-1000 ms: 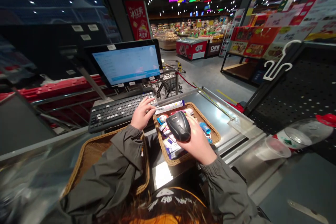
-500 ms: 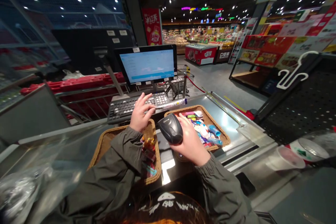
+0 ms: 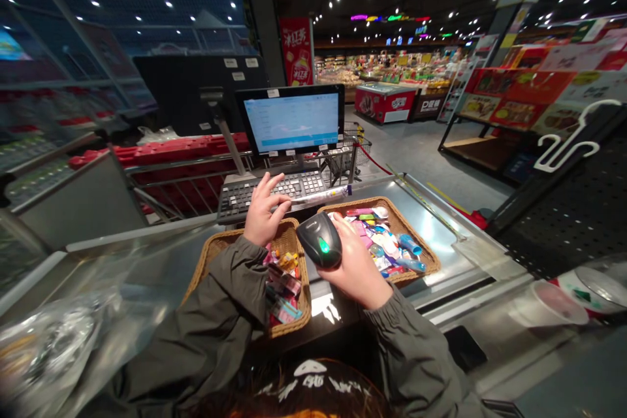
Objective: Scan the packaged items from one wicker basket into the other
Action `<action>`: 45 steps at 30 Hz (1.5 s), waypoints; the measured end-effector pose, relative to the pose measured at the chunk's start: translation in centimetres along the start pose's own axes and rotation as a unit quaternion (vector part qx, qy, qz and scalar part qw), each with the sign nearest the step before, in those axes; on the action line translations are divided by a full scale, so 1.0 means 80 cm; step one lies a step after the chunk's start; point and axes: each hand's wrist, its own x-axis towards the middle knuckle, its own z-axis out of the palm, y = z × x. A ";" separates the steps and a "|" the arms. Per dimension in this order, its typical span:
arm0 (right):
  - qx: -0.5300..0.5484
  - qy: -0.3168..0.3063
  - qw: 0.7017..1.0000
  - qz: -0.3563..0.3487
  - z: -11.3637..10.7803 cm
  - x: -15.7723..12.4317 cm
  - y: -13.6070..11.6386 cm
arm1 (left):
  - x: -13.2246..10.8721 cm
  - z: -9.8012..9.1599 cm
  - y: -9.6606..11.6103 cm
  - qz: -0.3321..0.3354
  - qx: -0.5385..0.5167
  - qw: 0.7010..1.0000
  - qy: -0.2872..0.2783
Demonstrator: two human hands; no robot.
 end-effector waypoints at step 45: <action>0.034 -0.023 0.999 -0.016 0.039 0.006 -0.039 | -0.116 -0.049 -0.118 -0.132 0.064 0.985 -0.094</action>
